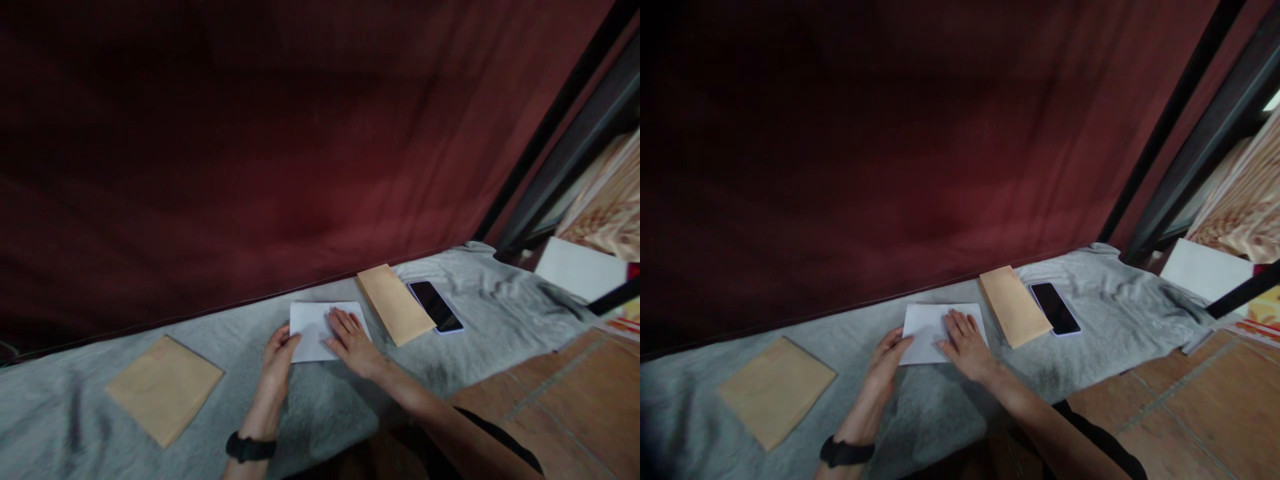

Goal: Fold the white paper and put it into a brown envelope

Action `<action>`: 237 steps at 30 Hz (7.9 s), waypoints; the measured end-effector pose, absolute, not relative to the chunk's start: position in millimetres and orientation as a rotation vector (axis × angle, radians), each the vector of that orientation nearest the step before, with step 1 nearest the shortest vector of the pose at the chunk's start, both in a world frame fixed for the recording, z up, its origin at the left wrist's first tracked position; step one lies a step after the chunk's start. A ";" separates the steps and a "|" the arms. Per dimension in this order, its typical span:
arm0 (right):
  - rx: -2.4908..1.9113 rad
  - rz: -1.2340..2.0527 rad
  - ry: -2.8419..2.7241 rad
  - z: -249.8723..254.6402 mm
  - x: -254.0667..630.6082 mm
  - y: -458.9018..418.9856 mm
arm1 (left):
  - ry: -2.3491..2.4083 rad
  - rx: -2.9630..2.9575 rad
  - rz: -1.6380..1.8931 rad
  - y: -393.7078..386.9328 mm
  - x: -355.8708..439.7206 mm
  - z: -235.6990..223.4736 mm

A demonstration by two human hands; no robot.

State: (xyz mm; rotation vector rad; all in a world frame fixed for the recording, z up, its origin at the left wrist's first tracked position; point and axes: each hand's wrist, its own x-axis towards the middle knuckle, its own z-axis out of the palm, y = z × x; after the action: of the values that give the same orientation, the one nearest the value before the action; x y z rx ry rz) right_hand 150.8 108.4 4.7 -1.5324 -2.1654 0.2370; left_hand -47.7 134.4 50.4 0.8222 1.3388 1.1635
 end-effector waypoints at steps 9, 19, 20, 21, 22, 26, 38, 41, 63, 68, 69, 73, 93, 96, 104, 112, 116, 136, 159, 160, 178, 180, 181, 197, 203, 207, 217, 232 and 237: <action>-1.253 0.567 -1.855 40.7 168.9 102.4 | 1.075 0.624 1.264 137.7 -48.8 79.3; -1.049 1.425 -0.753 39.7 169.3 114.4 | 1.078 0.845 1.057 128.2 -37.9 75.7; -1.074 1.427 -0.756 34.7 168.6 114.8 | 1.092 0.872 1.013 126.8 -38.2 74.2; -1.106 1.418 -0.768 29.0 167.9 115.2 | 1.117 0.897 0.977 125.7 -39.0 71.7; -1.137 1.401 -0.790 22.8 167.5 115.9 | 1.151 0.918 0.950 124.8 -40.2 68.5; -1.270 1.253 -1.016 -2.0 168.4 119.7 | 1.257 0.963 0.890 122.7 -44.9 51.7; -1.203 1.165 -1.163 -0.6 173.1 117.1 | 1.194 1.011 0.986 120.2 -45.8 56.2; -1.039 1.118 -1.199 23.6 179.3 117.9 | 1.253 1.174 1.197 125.4 -45.8 68.3; -1.137 0.604 -2.500 13.6 210.0 65.6 | 1.177 2.102 0.533 112.1 -92.0 14.0; -1.113 0.588 -2.558 14.9 214.3 57.3 | 1.192 2.106 0.695 116.9 -73.5 29.3; -1.106 0.584 -2.563 15.2 213.8 56.3 | 1.168 2.110 0.716 116.4 -61.2 30.8; -1.075 0.587 -2.587 15.2 209.4 53.4 | 1.021 2.298 0.493 109.8 -6.5 23.7; -1.086 0.606 -2.599 19.8 216.6 48.3 | 1.453 2.010 0.644 128.9 -69.0 16.3; -1.068 0.593 -2.607 18.1 217.4 48.7 | 1.169 2.003 0.516 100.6 -72.9 30.1; -1.048 0.513 -2.647 1.7 219.1 46.7 | 1.074 2.767 0.259 31.7 -45.1 4.6; -1.070 0.455 -2.650 1.7 225.6 44.3 | 1.197 2.766 0.282 46.5 -84.7 -0.6; -1.073 0.490 -2.632 12.2 226.9 44.9 | 1.079 2.575 0.266 58.1 -100.7 16.7; -1.635 0.762 -1.946 5.3 202.4 77.0 | 1.483 1.804 0.715 100.4 -74.6 18.9; -2.200 0.247 -1.958 18.1 161.7 107.0 | 2.145 1.959 0.177 116.6 -30.7 49.6; -2.199 0.228 -1.964 18.1 160.9 106.1 | 2.159 1.970 0.165 115.9 -29.5 49.7; -1.680 -0.001 -2.217 -15.9 141.7 88.2 | 2.177 2.045 0.055 118.4 -25.7 44.3; -1.685 -0.020 -2.213 -17.0 141.2 88.3 | 2.203 2.070 0.090 118.2 -26.4 42.8; -1.689 -0.023 -2.210 -17.5 141.0 88.7 | 2.211 2.115 0.139 118.1 -26.1 41.2; -1.725 -0.089 -2.208 -22.8 142.7 91.4 | 1.796 2.535 0.353 112.3 -9.5 -11.3; -1.786 -0.088 -2.154 -22.2 153.2 94.8 | 1.905 2.483 0.283 117.0 -23.7 -13.6; -1.803 -0.091 -2.149 -23.5 158.7 94.7 | 1.953 2.474 0.219 117.1 -30.9 -11.1; -1.848 -0.120 -2.112 -23.0 175.6 90.5 | 2.015 2.469 0.189 114.4 -36.1 -8.3; -1.450 0.042 -2.316 -13.2 135.6 80.1 | 2.036 2.511 0.114 115.9 -36.7 -14.5; -1.620 -0.035 -2.228 -20.8 140.6 89.6 | 2.031 2.521 0.192 114.9 -36.8 -15.1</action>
State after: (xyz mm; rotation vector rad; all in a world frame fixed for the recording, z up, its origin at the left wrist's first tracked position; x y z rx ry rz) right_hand 140.6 89.6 -20.8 -1.6196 -2.2281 -0.0352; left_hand -36.8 114.9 -15.1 2.5212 2.0312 0.1916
